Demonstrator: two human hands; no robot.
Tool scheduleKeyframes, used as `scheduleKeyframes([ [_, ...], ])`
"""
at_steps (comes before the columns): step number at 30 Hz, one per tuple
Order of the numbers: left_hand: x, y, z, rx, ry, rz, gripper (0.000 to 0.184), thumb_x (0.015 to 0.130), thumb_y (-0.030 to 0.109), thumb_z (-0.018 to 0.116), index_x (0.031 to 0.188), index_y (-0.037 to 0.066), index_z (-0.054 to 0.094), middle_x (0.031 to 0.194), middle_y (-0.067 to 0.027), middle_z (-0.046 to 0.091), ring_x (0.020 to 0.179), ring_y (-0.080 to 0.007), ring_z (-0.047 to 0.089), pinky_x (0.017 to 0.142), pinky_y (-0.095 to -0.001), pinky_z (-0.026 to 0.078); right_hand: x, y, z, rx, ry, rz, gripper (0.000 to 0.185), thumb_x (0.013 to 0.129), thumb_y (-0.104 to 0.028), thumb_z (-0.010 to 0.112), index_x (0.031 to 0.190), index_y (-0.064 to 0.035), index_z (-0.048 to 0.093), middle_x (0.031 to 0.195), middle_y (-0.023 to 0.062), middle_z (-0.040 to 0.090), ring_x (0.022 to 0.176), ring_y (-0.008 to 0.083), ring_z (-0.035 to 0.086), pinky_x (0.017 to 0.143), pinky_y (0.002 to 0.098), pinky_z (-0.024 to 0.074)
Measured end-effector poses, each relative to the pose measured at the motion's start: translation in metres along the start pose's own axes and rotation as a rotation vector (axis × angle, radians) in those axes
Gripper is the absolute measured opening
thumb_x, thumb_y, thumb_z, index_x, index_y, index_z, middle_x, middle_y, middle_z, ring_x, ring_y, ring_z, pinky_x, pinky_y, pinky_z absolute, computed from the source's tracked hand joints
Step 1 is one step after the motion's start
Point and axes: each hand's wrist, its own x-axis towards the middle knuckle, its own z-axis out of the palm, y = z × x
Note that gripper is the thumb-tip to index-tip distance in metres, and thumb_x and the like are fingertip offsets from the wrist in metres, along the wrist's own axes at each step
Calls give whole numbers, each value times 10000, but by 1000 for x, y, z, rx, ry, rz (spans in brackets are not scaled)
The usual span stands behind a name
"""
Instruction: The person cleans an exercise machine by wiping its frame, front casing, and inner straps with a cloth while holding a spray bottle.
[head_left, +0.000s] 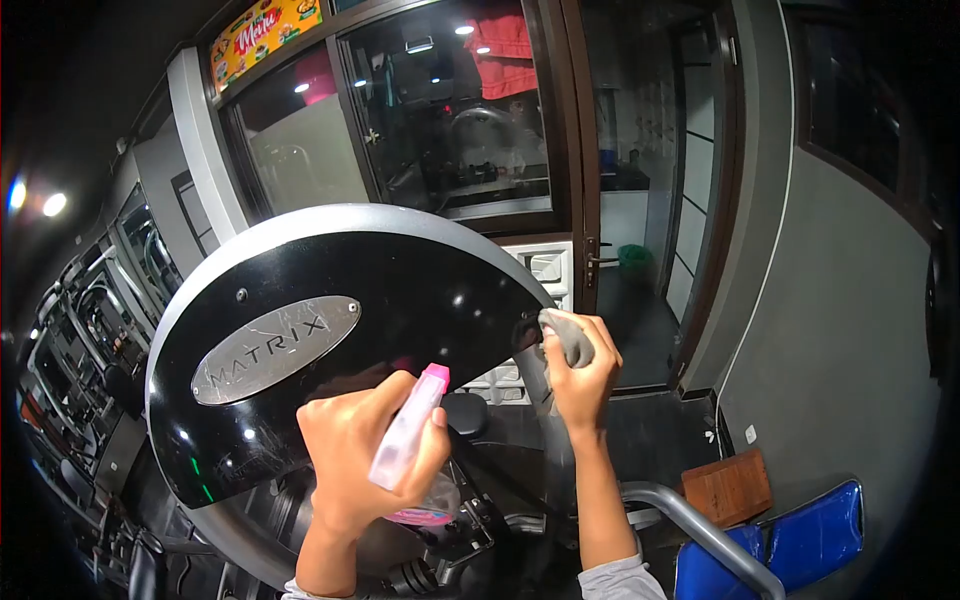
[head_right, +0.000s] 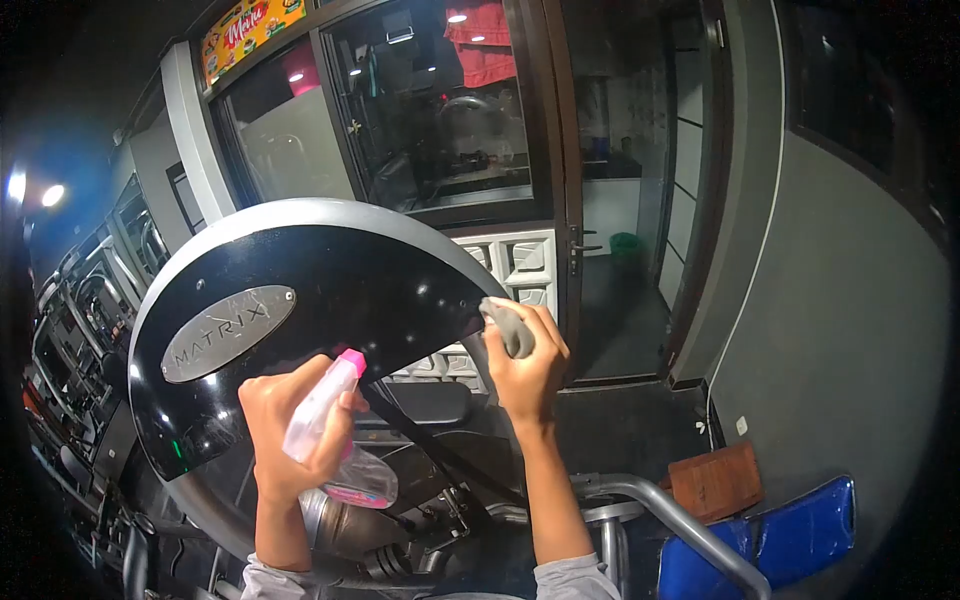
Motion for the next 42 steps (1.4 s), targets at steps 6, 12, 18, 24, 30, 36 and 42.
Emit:
scheduleKeyframes([
  [6, -1, 5, 23, -230, 5, -41, 173, 730, 128, 678, 666, 44, 540, 510, -101, 486, 401, -250, 503, 427, -313, 380, 45, -25, 25, -28, -129, -240, 171, 747, -95, 745, 916, -81, 726, 898, 74, 684, 831, 282, 669, 739, 363, 530],
  [12, 13, 20, 48, -419, -85, 8, 164, 763, 137, 690, 715, 32, 573, 534, -108, 537, 429, -265, 544, 460, -326, 432, 39, -12, 9, 10, -169, -175, 187, 756, -94, 736, 943, -74, 728, 907, 78, 687, 842, 277, 667, 762, 364, 527],
  [18, 28, 21, 73, -236, -83, 116, 193, 757, 204, 699, 728, 52, 583, 534, -108, 556, 443, -282, 560, 452, -329, 436, 9, 24, -14, 31, -93, 46, 164, 777, -78, 720, 939, -56, 733, 891, 102, 698, 821, 259, 698, 738, 329, 539],
  [24, 19, 17, 83, -144, -23, 136, 192, 736, 220, 703, 702, 79, 577, 496, -76, 509, 388, -251, 500, 415, -332, 394, 76, 3, 30, 103, -263, -120, 163, 793, -141, 719, 931, -52, 719, 882, 128, 682, 820, 322, 674, 739, 384, 525],
  [30, 22, 22, 77, -115, -70, 103, 122, 704, 118, 640, 651, 48, 554, 506, -96, 473, 390, -257, 476, 426, -312, 369, 95, 20, 26, 206, -499, 102, 256, 875, -234, 701, 964, 6, 716, 794, 92, 719, 728, 116, 641, 703, 305, 505],
  [36, 17, 20, 82, -104, -75, 99, 86, 667, 102, 626, 640, 47, 566, 503, -82, 480, 390, -247, 472, 429, -316, 367, 27, 88, -14, 210, -356, 385, 218, 880, -200, 686, 882, 16, 716, 712, 18, 670, 663, 64, 584, 609, 257, 457],
  [42, 10, 18, 86, -36, -73, 162, 175, 643, 197, 704, 658, 89, 567, 468, -46, 418, 362, -217, 416, 395, -310, 332, 59, 97, 8, 246, -573, 378, 263, 865, -229, 665, 890, 28, 716, 765, 32, 678, 716, 76, 576, 647, 275, 453],
])
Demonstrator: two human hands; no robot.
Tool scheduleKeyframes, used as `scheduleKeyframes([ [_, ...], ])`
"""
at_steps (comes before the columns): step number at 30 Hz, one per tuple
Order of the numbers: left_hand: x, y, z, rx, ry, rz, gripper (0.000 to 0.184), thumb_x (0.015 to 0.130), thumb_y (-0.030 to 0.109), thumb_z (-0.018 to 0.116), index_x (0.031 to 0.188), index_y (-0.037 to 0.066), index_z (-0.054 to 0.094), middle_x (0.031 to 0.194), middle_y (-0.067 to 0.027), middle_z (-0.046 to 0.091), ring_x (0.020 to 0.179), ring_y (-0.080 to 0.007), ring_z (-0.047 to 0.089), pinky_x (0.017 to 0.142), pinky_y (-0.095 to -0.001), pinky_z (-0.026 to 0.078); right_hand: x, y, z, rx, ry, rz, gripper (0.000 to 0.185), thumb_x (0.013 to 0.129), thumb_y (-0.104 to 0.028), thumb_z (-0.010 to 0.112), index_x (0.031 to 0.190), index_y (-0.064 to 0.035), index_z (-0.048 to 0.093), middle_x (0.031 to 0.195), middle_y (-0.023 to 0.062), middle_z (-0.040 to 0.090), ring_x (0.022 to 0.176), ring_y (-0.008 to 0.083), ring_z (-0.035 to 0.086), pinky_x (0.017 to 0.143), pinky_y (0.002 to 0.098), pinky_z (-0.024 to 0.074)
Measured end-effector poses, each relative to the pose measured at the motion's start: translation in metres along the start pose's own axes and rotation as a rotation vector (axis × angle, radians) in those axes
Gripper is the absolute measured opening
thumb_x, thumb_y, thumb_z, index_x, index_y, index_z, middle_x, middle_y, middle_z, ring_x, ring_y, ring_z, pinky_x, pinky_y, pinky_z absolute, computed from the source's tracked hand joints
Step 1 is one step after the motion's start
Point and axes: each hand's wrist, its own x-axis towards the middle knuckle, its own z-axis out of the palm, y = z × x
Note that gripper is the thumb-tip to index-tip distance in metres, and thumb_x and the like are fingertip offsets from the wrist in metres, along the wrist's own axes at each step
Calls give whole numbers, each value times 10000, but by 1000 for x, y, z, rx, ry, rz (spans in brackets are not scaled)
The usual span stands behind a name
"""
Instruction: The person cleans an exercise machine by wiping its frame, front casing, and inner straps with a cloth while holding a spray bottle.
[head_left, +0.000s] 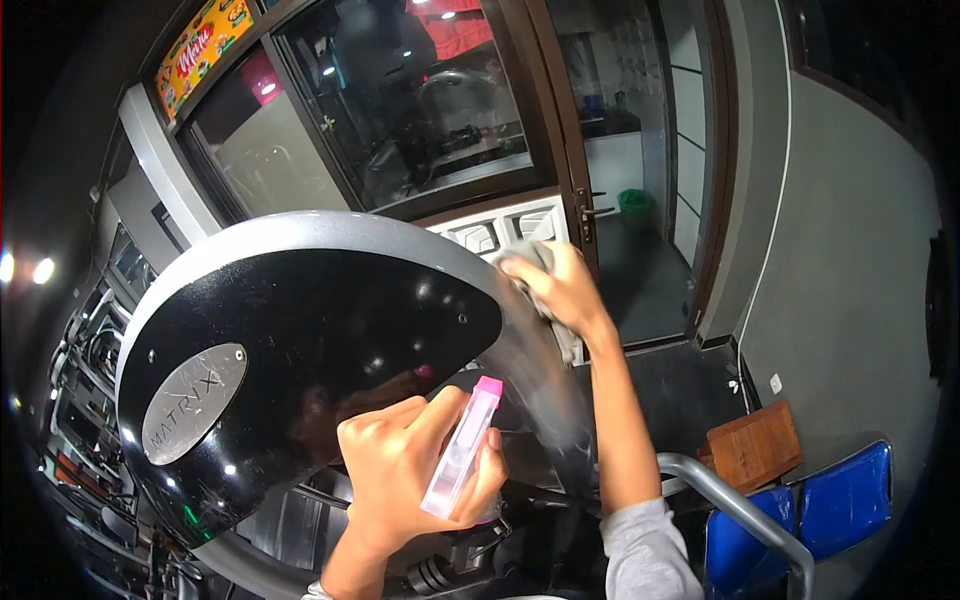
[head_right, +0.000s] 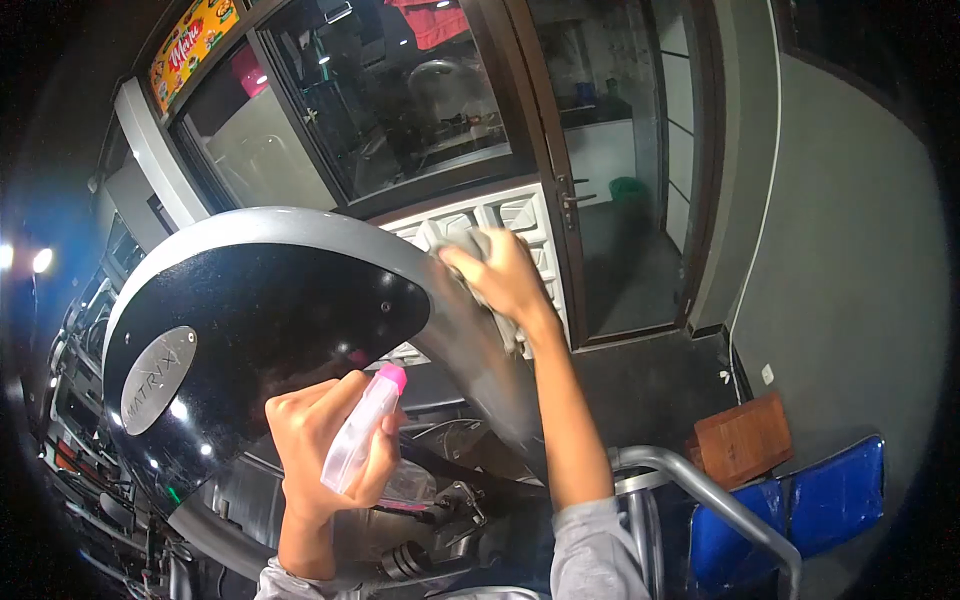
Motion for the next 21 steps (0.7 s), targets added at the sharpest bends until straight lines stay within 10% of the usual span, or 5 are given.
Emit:
scheduleKeyframes([
  [8, 3, -4, 1, 33, -6, 19, 168, 624, 201, 707, 668, 92, 587, 463, -40, 410, 358, -211, 406, 395, -308, 328, 15, 16, 16, 250, -59, 26, 238, 869, -206, 666, 883, 26, 713, 782, 32, 680, 737, 77, 581, 653, 277, 461],
  [14, -2, -5, 3, 59, -21, 41, 179, 599, 214, 713, 675, 97, 601, 458, -24, 395, 358, -197, 390, 396, -300, 314, -82, 32, 2, 127, 318, 67, 191, 852, -169, 686, 858, 23, 680, 673, 59, 654, 609, 111, 587, 574, 299, 450],
  [21, -5, -3, 4, 92, -30, 80, 205, 583, 239, 726, 691, 96, 626, 461, -22, 407, 364, -194, 405, 399, -290, 324, -76, -24, 27, -182, 515, -347, 172, 752, -73, 705, 924, -60, 703, 861, 106, 662, 791, 271, 668, 707, 346, 517],
])
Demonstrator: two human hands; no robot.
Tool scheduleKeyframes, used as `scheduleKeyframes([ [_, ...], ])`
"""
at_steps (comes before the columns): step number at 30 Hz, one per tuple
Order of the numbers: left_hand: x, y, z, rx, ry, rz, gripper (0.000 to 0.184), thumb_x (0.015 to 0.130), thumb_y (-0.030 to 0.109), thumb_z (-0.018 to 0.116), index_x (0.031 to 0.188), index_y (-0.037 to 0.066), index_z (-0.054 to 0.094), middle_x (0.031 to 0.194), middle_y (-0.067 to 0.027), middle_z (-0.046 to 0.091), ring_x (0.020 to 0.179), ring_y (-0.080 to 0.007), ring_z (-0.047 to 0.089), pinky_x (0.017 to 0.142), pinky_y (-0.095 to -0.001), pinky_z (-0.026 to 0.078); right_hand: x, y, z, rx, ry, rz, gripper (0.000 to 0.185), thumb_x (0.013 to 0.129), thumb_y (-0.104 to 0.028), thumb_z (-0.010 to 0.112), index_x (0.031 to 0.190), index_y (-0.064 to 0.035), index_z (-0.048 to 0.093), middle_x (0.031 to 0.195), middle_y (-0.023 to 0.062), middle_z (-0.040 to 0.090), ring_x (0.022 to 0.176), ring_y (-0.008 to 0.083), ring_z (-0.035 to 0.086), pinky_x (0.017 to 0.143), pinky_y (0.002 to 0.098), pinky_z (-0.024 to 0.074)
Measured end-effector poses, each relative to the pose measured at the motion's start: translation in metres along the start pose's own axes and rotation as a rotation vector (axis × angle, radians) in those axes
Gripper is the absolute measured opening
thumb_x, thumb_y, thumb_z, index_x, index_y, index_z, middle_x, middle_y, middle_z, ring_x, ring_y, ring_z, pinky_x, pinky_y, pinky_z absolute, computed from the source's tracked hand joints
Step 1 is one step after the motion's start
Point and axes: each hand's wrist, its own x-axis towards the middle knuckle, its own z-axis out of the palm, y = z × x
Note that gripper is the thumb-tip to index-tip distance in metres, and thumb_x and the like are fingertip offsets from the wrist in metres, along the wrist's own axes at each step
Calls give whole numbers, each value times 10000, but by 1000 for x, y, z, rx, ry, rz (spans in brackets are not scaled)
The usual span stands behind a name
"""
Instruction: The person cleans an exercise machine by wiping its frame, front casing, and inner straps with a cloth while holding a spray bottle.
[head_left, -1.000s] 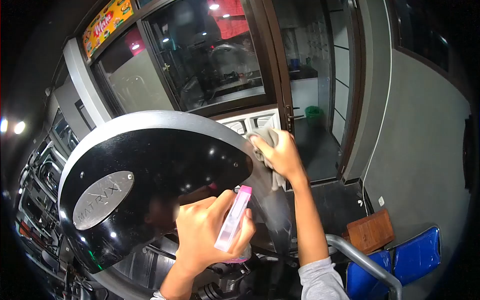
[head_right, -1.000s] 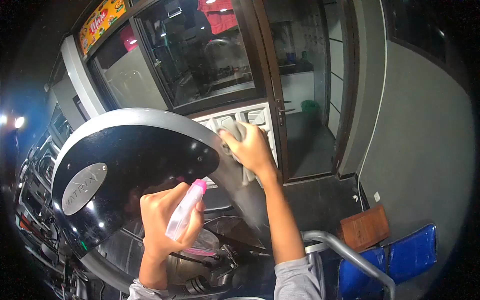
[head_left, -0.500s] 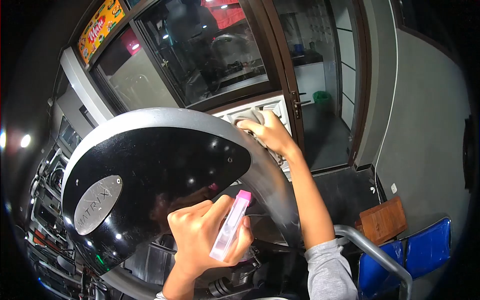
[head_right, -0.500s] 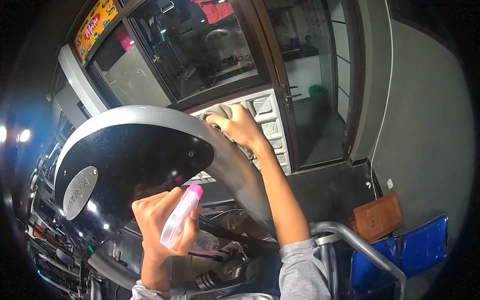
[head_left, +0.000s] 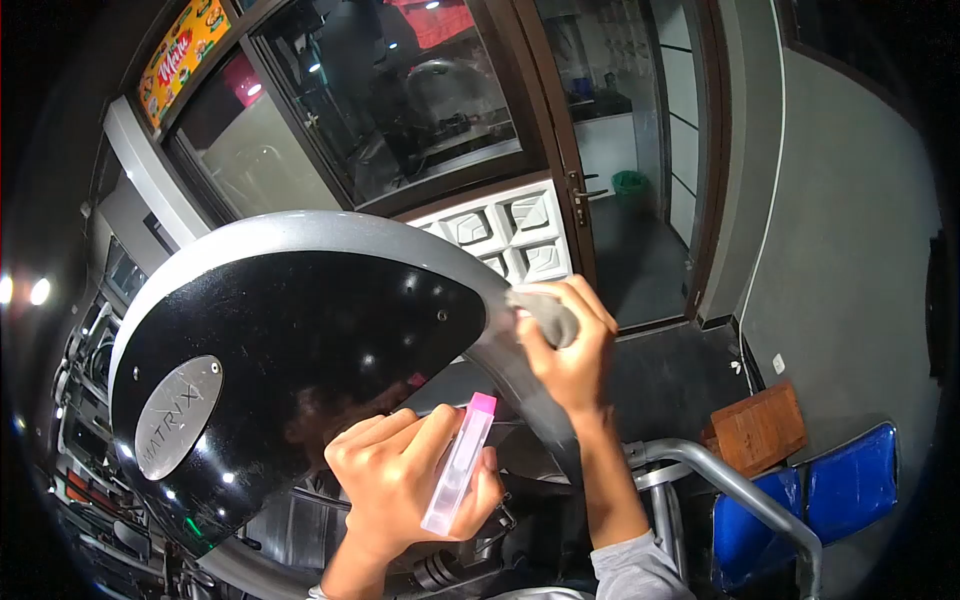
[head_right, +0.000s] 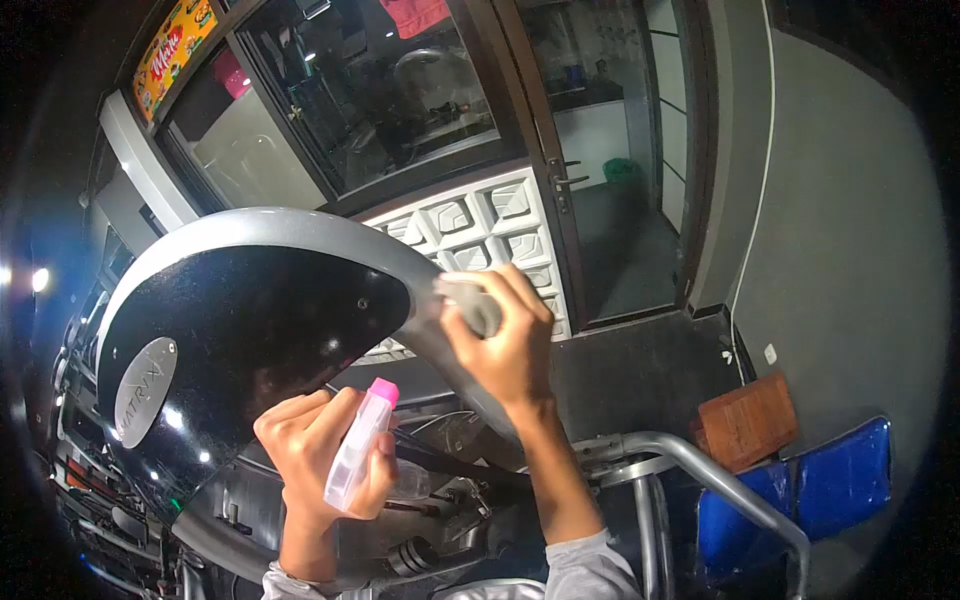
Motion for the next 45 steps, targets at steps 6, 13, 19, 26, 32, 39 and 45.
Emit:
scheduleKeyframes([
  [6, -19, 2, 25, -143, -29, -40, 179, 669, 216, 720, 756, 85, 635, 516, -42, 538, 403, -192, 524, 413, -303, 404, -5, -11, 11, -141, 16, -233, 267, 690, -83, 747, 952, -115, 712, 863, 57, 606, 778, 256, 599, 694, 366, 513],
  [13, -51, -5, 35, -586, 4, -306, 78, 733, 110, 680, 788, 58, 661, 605, -51, 630, 472, -190, 619, 474, -272, 472, -66, 18, -34, -339, -137, -389, 445, 569, -170, 843, 1003, -190, 747, 921, 6, 589, 798, 233, 574, 694, 363, 509],
  [19, -70, -9, 36, -630, 61, -322, 82, 746, 102, 676, 806, 47, 676, 634, -40, 661, 507, -160, 646, 520, -265, 495, -40, -26, 4, -457, -95, -370, 421, 546, 0, 734, 941, -146, 721, 893, 23, 611, 804, 240, 599, 643, 344, 517],
  [26, -91, -11, 46, -690, 47, -370, 99, 747, 113, 667, 814, 41, 677, 648, -55, 664, 526, -178, 657, 526, -269, 497, -63, -17, 4, -589, -63, -456, 159, 695, -145, 740, 852, -163, 720, 924, -36, 650, 834, 189, 615, 677, 310, 546],
  [32, -102, -18, 49, -681, -7, -382, 123, 779, 138, 654, 846, 38, 680, 691, -73, 681, 583, -223, 678, 557, -301, 514, -103, 18, -54, -631, -330, -616, 266, 627, -191, 769, 892, -210, 760, 927, -59, 643, 810, 173, 594, 647, 293, 531],
  [39, -109, -20, 61, -789, -102, -453, 186, 876, 215, 641, 871, 32, 673, 713, -72, 692, 601, -199, 688, 561, -303, 517, -48, -19, -6, -671, -233, -508, 104, 737, -122, 672, 838, -132, 690, 954, -23, 638, 881, 186, 624, 678, 306, 546],
  [45, -115, -18, 76, -1159, -37, -647, 333, 931, 324, 616, 879, -3, 649, 749, -76, 695, 607, -148, 676, 533, -273, 489, -70, -13, -20, -740, -324, -546, 141, 778, -157, 665, 903, -171, 728, 979, -25, 628, 923, 189, 609, 731, 317, 526],
])
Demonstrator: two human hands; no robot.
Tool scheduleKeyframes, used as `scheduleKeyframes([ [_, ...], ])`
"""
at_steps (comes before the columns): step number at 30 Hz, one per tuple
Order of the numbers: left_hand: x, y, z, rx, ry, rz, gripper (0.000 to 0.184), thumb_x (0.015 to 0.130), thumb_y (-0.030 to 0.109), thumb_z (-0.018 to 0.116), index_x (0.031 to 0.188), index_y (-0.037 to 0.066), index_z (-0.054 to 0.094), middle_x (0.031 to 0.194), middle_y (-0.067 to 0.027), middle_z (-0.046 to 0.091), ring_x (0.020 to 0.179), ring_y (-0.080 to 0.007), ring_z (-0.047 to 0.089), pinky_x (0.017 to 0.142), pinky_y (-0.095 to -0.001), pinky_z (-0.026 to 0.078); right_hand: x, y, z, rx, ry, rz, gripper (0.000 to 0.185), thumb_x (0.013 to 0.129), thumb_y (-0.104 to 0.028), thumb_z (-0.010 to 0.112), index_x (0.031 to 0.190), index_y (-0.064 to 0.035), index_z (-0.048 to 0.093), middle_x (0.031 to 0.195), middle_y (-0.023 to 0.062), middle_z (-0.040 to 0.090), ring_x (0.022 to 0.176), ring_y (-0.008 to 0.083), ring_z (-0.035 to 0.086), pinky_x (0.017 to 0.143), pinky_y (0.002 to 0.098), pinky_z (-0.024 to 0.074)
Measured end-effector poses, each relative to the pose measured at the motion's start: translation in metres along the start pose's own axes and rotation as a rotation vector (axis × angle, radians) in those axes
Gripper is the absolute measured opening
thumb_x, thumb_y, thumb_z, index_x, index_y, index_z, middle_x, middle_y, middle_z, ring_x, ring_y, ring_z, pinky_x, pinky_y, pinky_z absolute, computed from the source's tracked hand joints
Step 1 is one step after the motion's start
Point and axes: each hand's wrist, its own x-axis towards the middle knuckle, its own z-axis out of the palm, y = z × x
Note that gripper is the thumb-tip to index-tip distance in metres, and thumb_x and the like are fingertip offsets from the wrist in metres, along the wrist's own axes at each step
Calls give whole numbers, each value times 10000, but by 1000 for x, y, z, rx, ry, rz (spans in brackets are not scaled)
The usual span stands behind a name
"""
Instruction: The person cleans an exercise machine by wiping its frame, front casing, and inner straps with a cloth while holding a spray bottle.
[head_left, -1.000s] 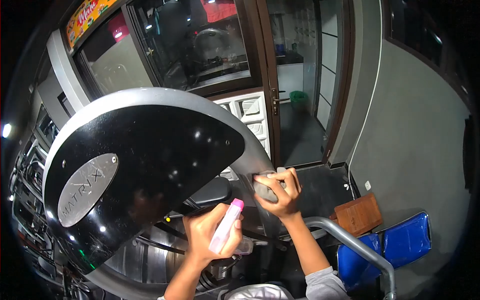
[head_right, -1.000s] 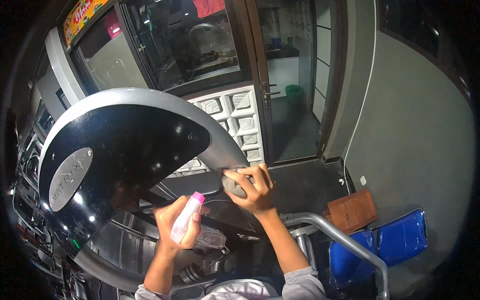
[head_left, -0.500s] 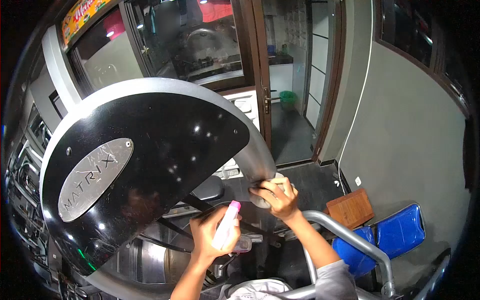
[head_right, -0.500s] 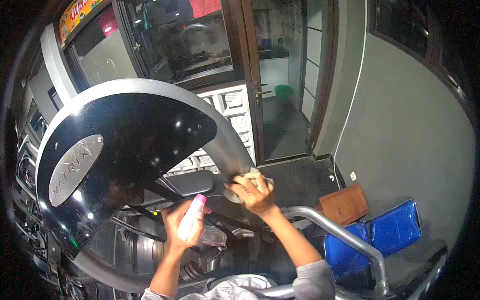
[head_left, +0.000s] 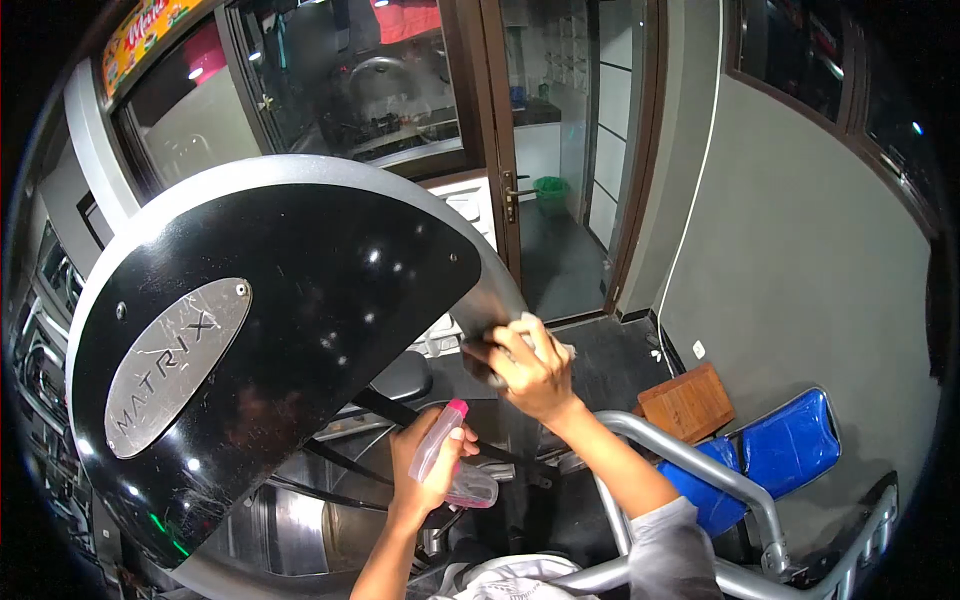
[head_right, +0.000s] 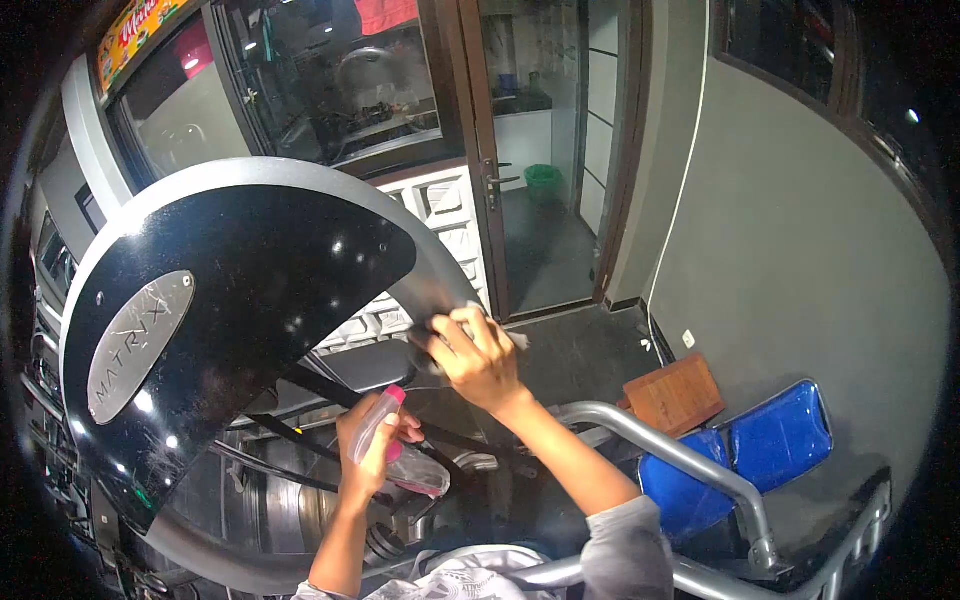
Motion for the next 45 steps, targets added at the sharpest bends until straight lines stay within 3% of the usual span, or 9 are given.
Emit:
scheduleKeyframes([
  [8, -8, -6, 0, -158, -58, -109, 366, 934, 345, 601, 902, -18, 634, 769, -87, 668, 568, -128, 625, 523, -247, 450, -75, 23, -8, 41, -217, -169, 169, 789, -191, 657, 950, -211, 703, 994, -33, 614, 953, 179, 607, 697, 312, 504],
  [13, -11, -11, 8, -197, -56, -112, 350, 909, 323, 610, 919, -26, 634, 812, -110, 666, 578, -154, 634, 532, -253, 449, -9, 18, -9, 153, -48, 112, 505, 545, -77, 822, 1011, -213, 683, 1038, -31, 593, 948, 220, 592, 711, 361, 580],
  [18, -14, -11, 5, -236, -26, -71, 335, 879, 269, 602, 936, -60, 627, 810, -103, 641, 570, -179, 641, 524, -269, 454, -21, 25, 5, 328, 130, 266, 408, 617, -88, 810, 996, -185, 691, 966, 44, 570, 916, 257, 580, 727, 381, 518],
  [26, -19, -17, 0, -191, 51, -106, 347, 843, 262, 608, 918, -76, 621, 805, -108, 612, 534, -189, 616, 518, -285, 468, -105, 60, 5, 460, -61, 282, 392, 683, -130, 801, 1033, -134, 624, 984, 64, 604, 910, 272, 640, 699, 383, 533],
  [28, -20, -20, 2, -214, 54, -87, 350, 847, 270, 610, 912, -73, 619, 799, -105, 603, 539, -193, 620, 521, -284, 467, -84, 53, 4, 532, 1, 326, 293, 724, -52, 741, 994, -70, 628, 946, 116, 616, 857, 304, 644, 753, 374, 525],
  [31, -19, -19, 10, -207, 46, -89, 345, 853, 273, 611, 901, -69, 618, 796, -103, 596, 544, -195, 624, 529, -279, 469, -37, 54, 6, 692, 31, 536, 132, 837, -66, 704, 962, -29, 682, 905, 100, 648, 830, 210, 655, 747, 330, 505],
  [33, -18, -20, 15, -189, 16, -83, 349, 857, 281, 607, 898, -66, 619, 796, -103, 598, 545, -197, 625, 535, -284, 470, 1, 62, 5, 708, 88, 502, 143, 858, -89, 702, 976, -12, 678, 904, 81, 670, 795, 162, 651, 741, 292, 493],
  [39, -11, -36, 7, -137, -133, -36, 351, 855, 305, 604, 858, -45, 624, 795, -111, 606, 547, -211, 628, 551, -311, 475, -6, 74, 24, 1170, -86, 914, 185, 927, -214, 679, 984, -39, 659, 705, -19, 602, 601, 47, 547, 546, 226, 442],
  [45, -9, -48, 13, -150, -183, -144, 325, 840, 280, 634, 830, -45, 622, 789, -93, 571, 560, -187, 626, 502, -281, 446, -162, 99, 70, 1092, -275, 1159, 302, 911, -223, 668, 1141, -27, 652, 976, 30, 678, 860, 92, 605, 784, 268, 492],
])
